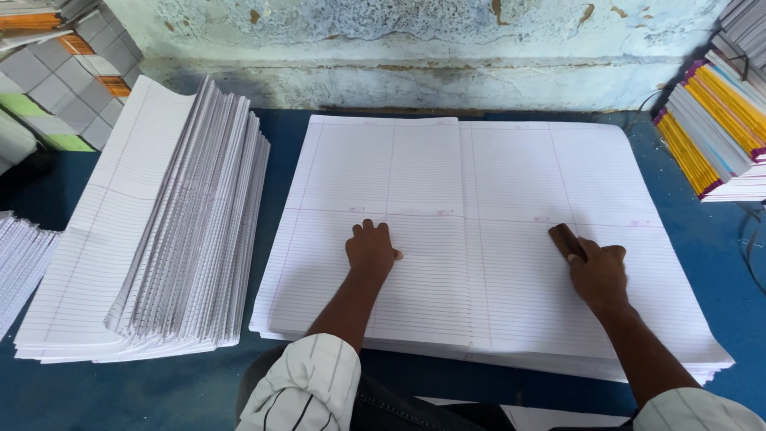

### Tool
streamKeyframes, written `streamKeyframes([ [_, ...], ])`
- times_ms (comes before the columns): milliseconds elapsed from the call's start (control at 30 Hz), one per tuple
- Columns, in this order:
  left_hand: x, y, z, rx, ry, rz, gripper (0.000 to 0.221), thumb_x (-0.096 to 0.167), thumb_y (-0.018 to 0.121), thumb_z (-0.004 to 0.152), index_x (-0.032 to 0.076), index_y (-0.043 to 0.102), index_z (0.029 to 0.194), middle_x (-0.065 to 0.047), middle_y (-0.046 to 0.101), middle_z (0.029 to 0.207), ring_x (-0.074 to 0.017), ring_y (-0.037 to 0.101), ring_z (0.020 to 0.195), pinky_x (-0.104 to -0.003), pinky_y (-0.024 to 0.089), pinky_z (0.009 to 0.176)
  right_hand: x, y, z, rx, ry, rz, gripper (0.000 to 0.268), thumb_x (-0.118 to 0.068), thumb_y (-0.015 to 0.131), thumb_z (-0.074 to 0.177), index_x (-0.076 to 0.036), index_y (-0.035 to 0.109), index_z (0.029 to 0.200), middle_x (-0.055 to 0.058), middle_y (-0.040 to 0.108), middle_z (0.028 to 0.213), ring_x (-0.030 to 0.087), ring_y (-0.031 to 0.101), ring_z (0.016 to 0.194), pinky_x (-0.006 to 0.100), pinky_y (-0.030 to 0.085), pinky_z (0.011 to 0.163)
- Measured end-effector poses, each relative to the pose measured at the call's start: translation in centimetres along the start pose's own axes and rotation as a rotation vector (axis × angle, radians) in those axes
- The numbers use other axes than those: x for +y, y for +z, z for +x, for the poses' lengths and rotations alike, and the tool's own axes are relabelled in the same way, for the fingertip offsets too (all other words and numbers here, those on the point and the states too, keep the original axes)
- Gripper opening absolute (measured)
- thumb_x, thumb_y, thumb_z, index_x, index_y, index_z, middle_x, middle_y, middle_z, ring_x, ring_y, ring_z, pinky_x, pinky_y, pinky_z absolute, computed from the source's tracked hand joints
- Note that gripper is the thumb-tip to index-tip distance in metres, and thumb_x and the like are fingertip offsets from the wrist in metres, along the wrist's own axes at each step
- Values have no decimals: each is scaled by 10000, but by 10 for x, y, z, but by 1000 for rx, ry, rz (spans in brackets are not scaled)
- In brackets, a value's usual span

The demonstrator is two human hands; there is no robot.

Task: The person folds large sheets of lined paper in half and presses the crease with a wooden tool. They repeat this process for multiple sheets, stacking the folded papers to the left.

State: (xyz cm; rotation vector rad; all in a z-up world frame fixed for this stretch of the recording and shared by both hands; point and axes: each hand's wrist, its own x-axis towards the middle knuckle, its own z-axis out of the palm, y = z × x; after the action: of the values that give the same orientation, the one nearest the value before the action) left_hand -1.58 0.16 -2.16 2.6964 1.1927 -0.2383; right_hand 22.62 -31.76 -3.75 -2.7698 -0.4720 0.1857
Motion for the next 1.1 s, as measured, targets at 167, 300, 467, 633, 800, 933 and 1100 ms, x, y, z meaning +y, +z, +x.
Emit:
streamKeyframes([
  [167,-6,-8,-7,-13,14,-5,674,582,788,808,114,628,1266,-83,559,1228,-247,549,1153,-357,602,744,-8,0,2,36,-57,-192,391,-245,650,981,-156,689,1360,178,587,1288,332,554,1199,569,417,1041],
  [300,-20,-12,-7,-2,82,-47,677,582,771,822,126,626,1301,-84,551,1252,-252,531,1183,-398,591,814,-33,10,-2,91,-270,-98,388,-259,683,954,-104,694,1309,166,671,1246,305,613,1167,563,438,1050],
  [467,-46,-19,3,-50,25,-70,581,532,721,904,123,645,1310,-99,572,1261,-255,555,1186,-400,605,834,-100,35,-3,-58,-231,233,440,-299,694,953,-58,666,1320,169,739,1110,255,698,997,422,570,898],
  [633,-93,-24,13,-2,-50,-25,473,448,724,913,110,670,1239,-112,585,1242,-281,572,1169,-422,605,833,-166,41,-9,-276,5,375,562,-332,686,949,-41,558,1412,148,745,1028,237,742,775,381,622,749],
  [800,-143,-23,19,110,-142,-46,304,338,718,921,89,721,1096,-108,665,1143,-287,660,1068,-453,592,830,-198,35,-13,-306,88,394,584,-402,692,969,-18,545,1383,177,746,893,231,701,694,372,586,680],
  [933,-165,-23,21,154,-230,-68,255,279,720,924,67,711,1066,-109,691,1091,-281,697,997,-444,594,766,-203,36,-11,-320,142,470,412,-398,666,992,0,713,1086,139,709,840,206,643,687,362,569,678],
  [1100,-169,-25,18,213,-288,-70,276,292,762,899,45,716,1012,-122,699,1034,-281,705,936,-442,592,730,-192,43,-4,-306,96,608,372,-364,645,1005,1,709,1031,137,685,868,207,625,740,373,562,709],
])
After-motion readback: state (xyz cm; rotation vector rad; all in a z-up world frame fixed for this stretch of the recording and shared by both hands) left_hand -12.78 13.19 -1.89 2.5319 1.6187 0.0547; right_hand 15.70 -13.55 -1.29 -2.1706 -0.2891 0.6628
